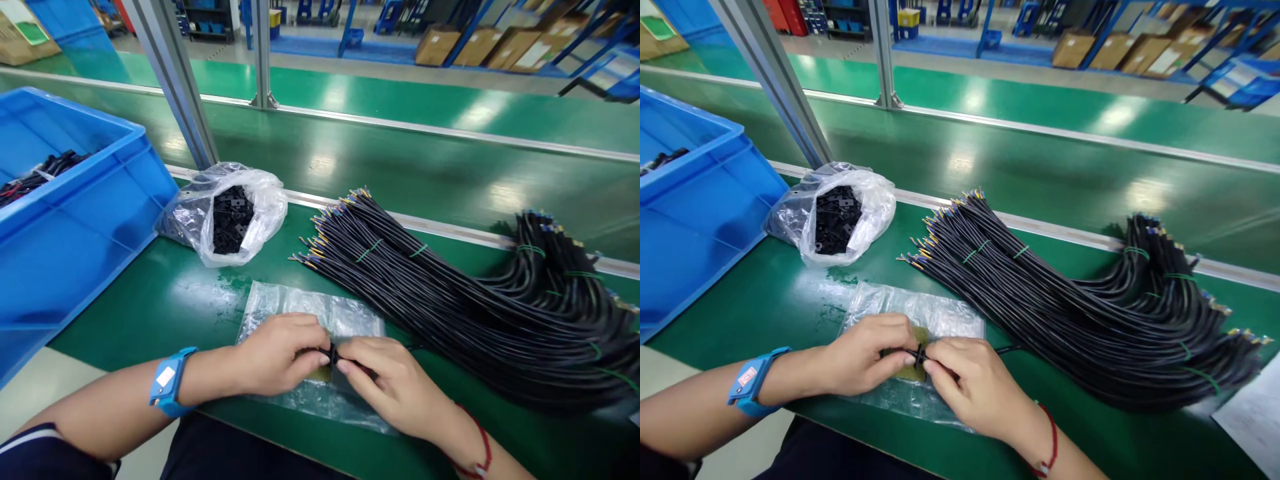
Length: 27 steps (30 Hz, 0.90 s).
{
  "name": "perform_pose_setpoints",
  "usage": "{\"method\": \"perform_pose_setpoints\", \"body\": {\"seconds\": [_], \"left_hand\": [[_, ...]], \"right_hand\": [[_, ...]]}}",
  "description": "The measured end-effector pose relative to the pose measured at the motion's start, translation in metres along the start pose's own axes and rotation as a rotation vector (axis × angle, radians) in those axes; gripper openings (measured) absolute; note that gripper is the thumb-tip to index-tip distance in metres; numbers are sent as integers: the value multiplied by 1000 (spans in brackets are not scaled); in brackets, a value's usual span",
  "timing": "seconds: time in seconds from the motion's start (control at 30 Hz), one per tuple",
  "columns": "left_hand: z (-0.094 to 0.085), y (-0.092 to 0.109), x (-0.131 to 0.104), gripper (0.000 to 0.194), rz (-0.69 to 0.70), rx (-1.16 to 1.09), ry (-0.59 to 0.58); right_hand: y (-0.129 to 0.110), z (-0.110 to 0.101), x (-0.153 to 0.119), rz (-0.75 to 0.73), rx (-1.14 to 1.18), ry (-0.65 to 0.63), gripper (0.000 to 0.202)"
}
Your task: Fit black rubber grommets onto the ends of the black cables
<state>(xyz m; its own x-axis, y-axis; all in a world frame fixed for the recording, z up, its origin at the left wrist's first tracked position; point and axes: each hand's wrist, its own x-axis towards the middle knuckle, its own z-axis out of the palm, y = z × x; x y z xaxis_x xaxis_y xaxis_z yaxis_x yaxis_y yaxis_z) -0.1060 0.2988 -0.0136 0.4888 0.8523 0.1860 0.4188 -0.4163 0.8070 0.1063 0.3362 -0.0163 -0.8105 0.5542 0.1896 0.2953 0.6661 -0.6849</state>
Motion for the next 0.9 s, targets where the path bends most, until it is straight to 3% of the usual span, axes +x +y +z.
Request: {"method": "perform_pose_setpoints", "body": {"seconds": [0.07,0.13,0.23,0.27,0.37,0.47,0.6,0.67,0.8,0.9], "left_hand": [[2,2,-3,16,69,67,-5],[9,4,-7,14,141,163,-68],[27,7,-16,9,312,324,-298],[33,8,-19,11,366,356,-370],[39,7,-20,22,461,272,-449],[15,-1,-10,31,400,130,-317],[-44,-31,6,16,-103,497,152],[-71,-51,9,16,-299,628,330],[-94,-69,7,13,-531,807,367],[-86,-56,7,16,-445,818,335]], "right_hand": [[3,-10,-2,-18,48,-86,18],[11,-16,-3,-30,13,2,14],[32,-16,0,15,-357,325,18],[39,-13,2,45,-524,374,22],[54,-3,10,113,-890,341,27],[58,1,12,104,-973,364,20],[59,-2,8,62,-912,447,16],[61,-3,6,58,-861,502,14],[57,-6,4,16,-806,592,13],[47,-5,0,-50,-677,520,10]]}}
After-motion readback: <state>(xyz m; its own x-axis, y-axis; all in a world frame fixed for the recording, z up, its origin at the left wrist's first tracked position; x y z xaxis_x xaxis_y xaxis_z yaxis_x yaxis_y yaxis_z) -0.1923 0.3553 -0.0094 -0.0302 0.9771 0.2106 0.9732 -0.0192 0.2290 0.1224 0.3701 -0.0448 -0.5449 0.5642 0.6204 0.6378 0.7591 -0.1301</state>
